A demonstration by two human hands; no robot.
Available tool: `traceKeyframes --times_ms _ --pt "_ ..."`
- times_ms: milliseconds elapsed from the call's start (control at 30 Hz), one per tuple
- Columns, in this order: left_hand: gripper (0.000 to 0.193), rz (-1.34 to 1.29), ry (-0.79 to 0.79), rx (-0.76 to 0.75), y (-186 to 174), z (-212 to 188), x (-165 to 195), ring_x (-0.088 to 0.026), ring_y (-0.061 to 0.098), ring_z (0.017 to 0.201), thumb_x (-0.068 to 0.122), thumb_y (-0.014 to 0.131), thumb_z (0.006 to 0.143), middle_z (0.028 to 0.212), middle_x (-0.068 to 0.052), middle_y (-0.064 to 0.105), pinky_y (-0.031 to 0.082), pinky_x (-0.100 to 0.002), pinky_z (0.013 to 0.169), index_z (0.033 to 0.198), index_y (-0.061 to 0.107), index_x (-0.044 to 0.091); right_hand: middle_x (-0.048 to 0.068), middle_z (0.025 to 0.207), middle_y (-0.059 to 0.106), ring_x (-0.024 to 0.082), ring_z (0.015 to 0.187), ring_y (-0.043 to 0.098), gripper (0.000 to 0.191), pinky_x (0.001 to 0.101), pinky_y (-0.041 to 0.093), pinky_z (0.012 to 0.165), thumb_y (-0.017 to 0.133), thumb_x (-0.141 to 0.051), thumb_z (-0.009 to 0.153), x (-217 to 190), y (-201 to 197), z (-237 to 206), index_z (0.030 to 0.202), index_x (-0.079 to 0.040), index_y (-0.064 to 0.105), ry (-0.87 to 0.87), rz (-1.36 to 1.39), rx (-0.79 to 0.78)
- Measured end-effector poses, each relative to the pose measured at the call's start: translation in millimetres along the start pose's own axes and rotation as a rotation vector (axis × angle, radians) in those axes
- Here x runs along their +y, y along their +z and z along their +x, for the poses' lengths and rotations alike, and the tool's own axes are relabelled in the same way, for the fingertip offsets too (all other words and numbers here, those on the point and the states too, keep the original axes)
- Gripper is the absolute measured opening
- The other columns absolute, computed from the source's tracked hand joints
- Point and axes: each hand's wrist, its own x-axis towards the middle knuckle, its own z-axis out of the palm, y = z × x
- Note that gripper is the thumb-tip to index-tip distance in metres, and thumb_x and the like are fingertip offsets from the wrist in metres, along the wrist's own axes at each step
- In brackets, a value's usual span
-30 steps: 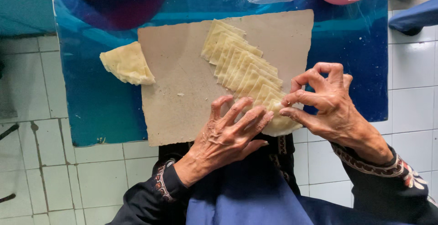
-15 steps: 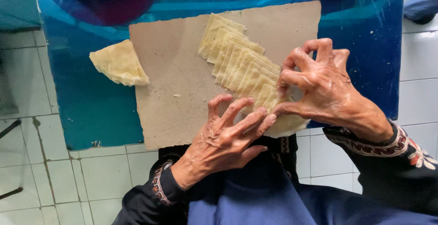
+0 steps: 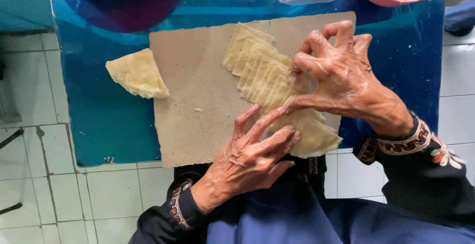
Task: The person cuts a flat sheet of dough with a knife on a cardboard board, then peels the cut slices apart by hand and arranges them in an overlapping stack on the board. They briefly handle a plastic bag covering a dough ball and reach into a pink bowl of dough.
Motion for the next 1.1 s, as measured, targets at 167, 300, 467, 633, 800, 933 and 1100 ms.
traceKeyframes --times_ms 167,300,467,633,800,933,1100 --pt "0.055 0.001 -0.004 0.019 1 1 0 -0.028 0.048 0.141 0.031 0.081 0.083 0.137 -0.003 0.058 0.028 -0.058 0.122 0.132 0.069 0.009 0.002 0.119 0.057 0.036 0.125 0.038 0.068 0.0552 0.029 0.087 0.082 -0.076 0.061 8 1 19 0.097 -0.02 0.07 -0.032 -0.037 0.028" --pt "0.053 0.017 -0.004 0.014 1 0 0 -0.027 0.049 0.14 0.03 0.081 0.084 0.136 -0.003 0.058 0.029 -0.057 0.123 0.131 0.069 0.009 0.004 0.119 0.057 0.036 0.124 0.038 0.071 0.0547 0.03 0.088 0.083 -0.076 0.058 11 2 35 0.099 -0.02 0.07 -0.001 -0.044 0.022" --pt "0.053 -0.014 -0.013 0.017 1 0 -1 -0.027 0.05 0.14 0.029 0.08 0.083 0.135 -0.002 0.058 0.03 -0.057 0.122 0.131 0.068 0.01 0.005 0.12 0.057 0.037 0.125 0.039 0.073 0.0562 0.032 0.086 0.085 -0.074 0.057 14 5 56 0.102 -0.018 0.07 -0.012 -0.024 0.017" --pt "0.055 -0.004 -0.005 0.027 2 0 -2 -0.027 0.05 0.14 0.031 0.081 0.083 0.136 -0.003 0.058 0.03 -0.058 0.122 0.132 0.068 0.01 0.007 0.121 0.057 0.04 0.125 0.038 0.077 0.0602 0.035 0.086 0.085 -0.074 0.059 17 11 78 0.109 -0.018 0.069 -0.014 -0.018 0.056" --pt "0.064 -0.095 -0.019 0.007 -6 4 -1 -0.029 0.048 0.141 0.035 0.083 0.077 0.136 -0.005 0.058 0.03 -0.058 0.123 0.132 0.065 0.009 0.006 0.121 0.057 0.041 0.123 0.038 0.081 0.0641 0.035 0.083 0.085 -0.075 0.057 17 11 86 0.111 -0.017 0.066 0.046 -0.025 0.019" --pt "0.069 -0.26 -0.103 0.152 -30 12 -16 -0.033 0.044 0.142 0.035 0.082 0.083 0.144 -0.015 0.052 0.037 -0.051 0.119 0.14 0.058 0.005 0.007 0.121 0.056 0.039 0.122 0.038 0.082 0.0661 0.034 0.084 0.085 -0.074 0.06 10 8 83 0.114 -0.017 0.062 0.063 -0.041 0.041" --pt "0.058 0.095 -0.149 0.189 -36 31 -63 -0.033 0.05 0.137 0.028 0.083 0.085 0.137 -0.015 0.056 0.043 -0.047 0.109 0.13 0.061 -0.002 0.006 0.12 0.055 0.037 0.12 0.039 0.079 0.0635 0.034 0.085 0.086 -0.068 0.061 7 4 83 0.116 -0.017 0.061 0.086 -0.052 0.066"
